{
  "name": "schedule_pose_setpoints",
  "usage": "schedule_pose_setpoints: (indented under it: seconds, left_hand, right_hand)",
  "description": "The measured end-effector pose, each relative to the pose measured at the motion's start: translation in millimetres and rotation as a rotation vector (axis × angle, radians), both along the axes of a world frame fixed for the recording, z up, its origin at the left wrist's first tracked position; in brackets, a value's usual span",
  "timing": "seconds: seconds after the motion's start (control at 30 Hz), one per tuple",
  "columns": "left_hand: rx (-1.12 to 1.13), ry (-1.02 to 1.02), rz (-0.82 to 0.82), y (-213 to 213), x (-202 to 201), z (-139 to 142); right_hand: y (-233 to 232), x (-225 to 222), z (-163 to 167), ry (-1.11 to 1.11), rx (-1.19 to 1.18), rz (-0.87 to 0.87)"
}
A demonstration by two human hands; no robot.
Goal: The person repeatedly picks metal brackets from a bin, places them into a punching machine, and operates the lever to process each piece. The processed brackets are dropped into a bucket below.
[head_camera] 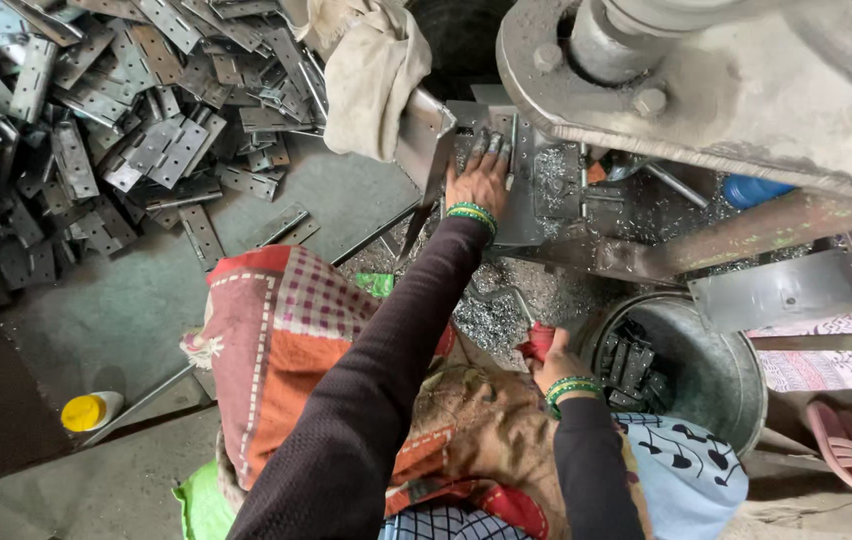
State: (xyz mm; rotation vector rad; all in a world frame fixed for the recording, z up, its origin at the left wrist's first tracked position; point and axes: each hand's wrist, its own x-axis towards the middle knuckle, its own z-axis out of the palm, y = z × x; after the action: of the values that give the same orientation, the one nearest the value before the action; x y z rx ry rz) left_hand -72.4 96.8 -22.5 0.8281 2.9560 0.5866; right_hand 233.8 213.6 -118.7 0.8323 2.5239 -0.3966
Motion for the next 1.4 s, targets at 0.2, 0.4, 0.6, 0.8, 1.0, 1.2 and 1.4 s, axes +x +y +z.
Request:
schedule_pose_setpoints:
  seconds: [0.2,0.4,0.6,0.8,1.0,1.2,1.4]
  left_hand:
    - [-0.186,-0.044,-0.082,-20.2,49.5,35.3]
    - [-0.238,0.052,-0.161,-60.1,120.7,35.3]
    - [-0.029,0.041,-0.078,-35.5,67.2,35.0]
    - [-0.300,-0.120,-0.179,-19.8,36.3,37.8]
    - [-0.241,0.062,-0.195,-43.7,85.7,30.5]
    - [-0.181,0.030,-0.158,-40.1,65.5,30.1]
    - [-0.204,0.095,-0.210,-43.4,74.8,25.4]
  right_hand:
    - [-20.9,-3.2,88.1,-0.026,0.042,-0.065]
    - [-36.1,2.8,102.3,0.022,0.051,-0.088]
    - [-17.6,-1.1,99.8,0.014,-0.016,-0.018]
    - [-15.6,-14.6,123.2,-0.040,0.073,0.012]
    - [-31.8,-12.8,124.0,-0.067,0.086,-0.059]
    - [-20.9,-7.8,108.0,-0.052,0.024,-0.018]
    - [-21.2,-9.8,109.9,-0.030,0.079,-0.046]
